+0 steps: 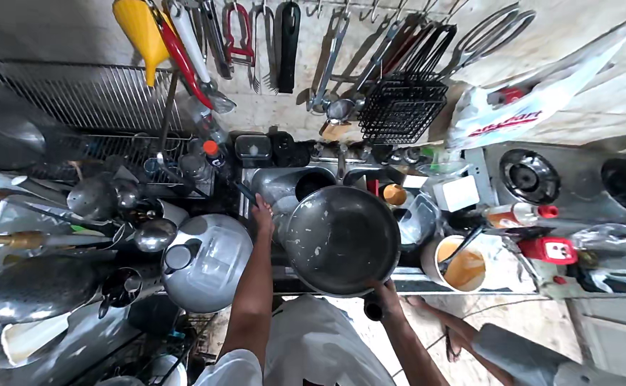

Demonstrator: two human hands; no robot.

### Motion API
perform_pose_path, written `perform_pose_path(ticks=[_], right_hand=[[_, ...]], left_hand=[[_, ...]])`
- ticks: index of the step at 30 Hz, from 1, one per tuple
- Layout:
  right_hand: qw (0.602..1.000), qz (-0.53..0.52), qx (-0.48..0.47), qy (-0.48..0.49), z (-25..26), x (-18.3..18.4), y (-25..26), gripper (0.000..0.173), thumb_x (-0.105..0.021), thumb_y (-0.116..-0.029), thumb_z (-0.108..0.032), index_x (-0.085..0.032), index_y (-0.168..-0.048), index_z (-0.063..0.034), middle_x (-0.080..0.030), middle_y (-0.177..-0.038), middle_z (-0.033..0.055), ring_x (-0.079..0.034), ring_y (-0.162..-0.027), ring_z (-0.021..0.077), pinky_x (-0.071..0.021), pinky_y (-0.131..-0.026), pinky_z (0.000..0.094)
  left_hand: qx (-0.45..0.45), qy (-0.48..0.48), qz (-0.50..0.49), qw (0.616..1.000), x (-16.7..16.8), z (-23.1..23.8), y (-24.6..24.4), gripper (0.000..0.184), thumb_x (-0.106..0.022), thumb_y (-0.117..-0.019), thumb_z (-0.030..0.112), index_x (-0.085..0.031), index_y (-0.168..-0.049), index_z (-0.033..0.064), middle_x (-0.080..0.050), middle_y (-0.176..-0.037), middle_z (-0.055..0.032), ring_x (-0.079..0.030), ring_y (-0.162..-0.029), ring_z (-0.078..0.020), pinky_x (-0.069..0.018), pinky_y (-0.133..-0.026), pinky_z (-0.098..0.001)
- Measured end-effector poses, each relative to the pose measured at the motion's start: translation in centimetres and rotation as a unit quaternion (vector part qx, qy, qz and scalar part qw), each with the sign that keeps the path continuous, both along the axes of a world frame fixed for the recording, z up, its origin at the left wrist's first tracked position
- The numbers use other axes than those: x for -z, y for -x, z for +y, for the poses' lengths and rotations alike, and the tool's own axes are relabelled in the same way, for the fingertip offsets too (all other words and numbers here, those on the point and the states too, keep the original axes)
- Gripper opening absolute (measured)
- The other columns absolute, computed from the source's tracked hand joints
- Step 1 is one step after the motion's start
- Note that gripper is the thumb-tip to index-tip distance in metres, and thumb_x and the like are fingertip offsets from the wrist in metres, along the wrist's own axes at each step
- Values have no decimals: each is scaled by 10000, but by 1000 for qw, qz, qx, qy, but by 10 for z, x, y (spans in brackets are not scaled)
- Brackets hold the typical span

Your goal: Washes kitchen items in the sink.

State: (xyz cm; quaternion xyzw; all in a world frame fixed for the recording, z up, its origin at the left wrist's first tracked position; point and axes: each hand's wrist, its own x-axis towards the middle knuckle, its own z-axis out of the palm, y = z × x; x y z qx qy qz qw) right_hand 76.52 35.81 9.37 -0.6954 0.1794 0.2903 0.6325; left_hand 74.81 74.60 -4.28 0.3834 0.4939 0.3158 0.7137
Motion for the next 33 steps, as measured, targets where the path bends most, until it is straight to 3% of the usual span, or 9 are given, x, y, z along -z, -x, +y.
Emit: perform_pose_path(ticks=[11,15,23,27,33], right_hand=[[1000,3,17,1,2,-4,-2,518,-591,-868,32,-463,-1366,-28,-689,-1028,193,-723,-773,300,-637,-624,516],[999,-20,-5,33,2,-12,-4,518,-617,-835,-13,-501,-1339,-23,-692,-993,155,-705,-752,239,-620,-608,443],[999,-36,-10,36,5,-16,-8,518,-628,-810,6,-508,-1314,-7,-697,-991,174,-717,-737,267,-631,-596,466],[997,-59,-27,43,4,-19,-10,486,-629,-798,-4,-539,-1275,-8,-706,-956,139,-706,-720,211,-616,-588,401],[995,-82,-27,46,3,-18,-12,518,-627,-802,34,-537,-1311,1,-709,-1026,151,-717,-805,218,-625,-653,409]], left_hand=[[-31,29,-15,999,-5,-5,-17,512,-414,-994,708,-512,-897,216,-452,-699,68,-454,-561,-69,-443,-540,-257],[-25,41,-1,999,-5,-9,-21,520,-420,-976,735,-519,-876,234,-433,-670,80,-426,-527,-66,-409,-505,-247],[-33,39,-39,998,7,-11,-27,498,-429,-1003,684,-508,-836,222,-436,-635,81,-428,-506,-63,-412,-494,-238],[-40,46,-44,997,9,-10,-30,483,-432,-1009,669,-501,-838,223,-445,-647,77,-432,-505,-60,-407,-487,-225],[-14,37,-34,999,14,-15,-31,502,-427,-1002,687,-497,-822,224,-421,-625,76,-416,-492,-68,-401,-475,-238]])
